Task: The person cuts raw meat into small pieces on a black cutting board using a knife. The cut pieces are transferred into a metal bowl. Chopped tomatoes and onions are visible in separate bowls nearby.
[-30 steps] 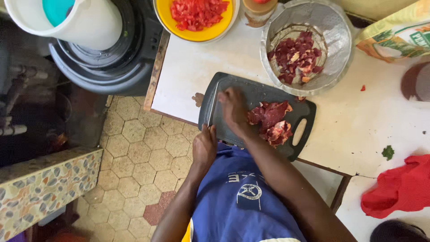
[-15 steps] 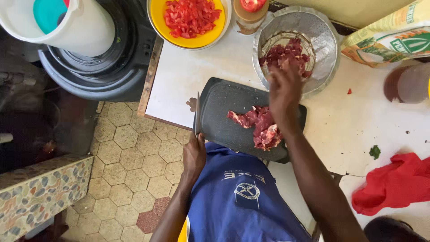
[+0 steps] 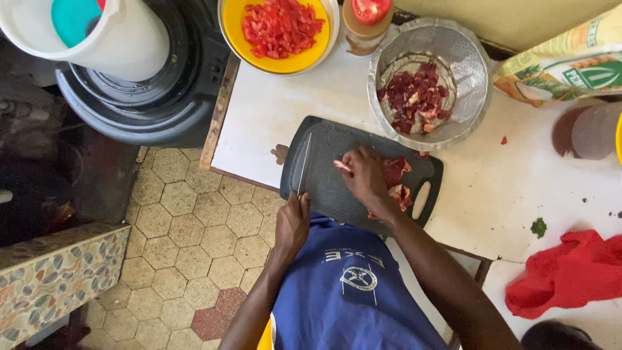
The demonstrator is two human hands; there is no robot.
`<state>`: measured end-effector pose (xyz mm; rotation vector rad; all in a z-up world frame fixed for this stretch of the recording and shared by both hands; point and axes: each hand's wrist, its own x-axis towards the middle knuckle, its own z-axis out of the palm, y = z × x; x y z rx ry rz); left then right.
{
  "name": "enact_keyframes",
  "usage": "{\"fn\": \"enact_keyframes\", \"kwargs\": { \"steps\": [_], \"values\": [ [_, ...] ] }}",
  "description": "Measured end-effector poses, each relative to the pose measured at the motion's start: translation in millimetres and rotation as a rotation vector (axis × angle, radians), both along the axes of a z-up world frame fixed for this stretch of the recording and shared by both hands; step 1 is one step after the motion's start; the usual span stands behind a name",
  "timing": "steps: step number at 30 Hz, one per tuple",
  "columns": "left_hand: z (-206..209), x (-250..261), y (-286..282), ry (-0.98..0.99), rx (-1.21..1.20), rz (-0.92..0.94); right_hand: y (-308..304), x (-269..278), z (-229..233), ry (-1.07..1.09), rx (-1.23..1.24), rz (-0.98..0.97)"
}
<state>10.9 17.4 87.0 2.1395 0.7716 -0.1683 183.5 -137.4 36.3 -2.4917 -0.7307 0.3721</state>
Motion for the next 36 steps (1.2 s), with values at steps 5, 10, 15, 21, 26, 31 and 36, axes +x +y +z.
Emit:
{"fn": "enact_keyframes", "kwargs": {
  "steps": [5, 10, 15, 21, 26, 31, 36],
  "values": [
    [9.8, -3.0, 4.2, -0.027, 0.020, 0.057, 14.7, -7.1, 35.4, -0.055, 0.250, -0.021],
    [-8.2, -6.7, 1.7, 0.007, 0.066, 0.016, 12.1, -29.5, 30.2, 0.027, 0.245, 0.225],
    [-22.5, -6.3, -4.9, 0.022, 0.024, -0.049, -25.8, -11.7, 38.2, -0.131, 0.293, -0.064],
    [10.5, 31.5, -11.0, -0.065, 0.003, -0.075, -20.2, -7.8, 40.4, -0.095, -0.229, 0.164],
    [-1.1, 36.2, -7.7, -0.066, 0.028, -0.077, -28.8, -4.1, -27.1, -0.159, -0.138, 0.133],
    [18.4, 26.3, 1.1, -0.080, -0.014, -0.032, -20.5, 7.5, 40.1, 0.048, 0.113, 0.038],
    [-23.0, 11.6, 13.2, -0.057, 0.006, -0.006, 2.0, -0.3, 55.2, -0.202, 0.248, -0.044]
  ]
}}
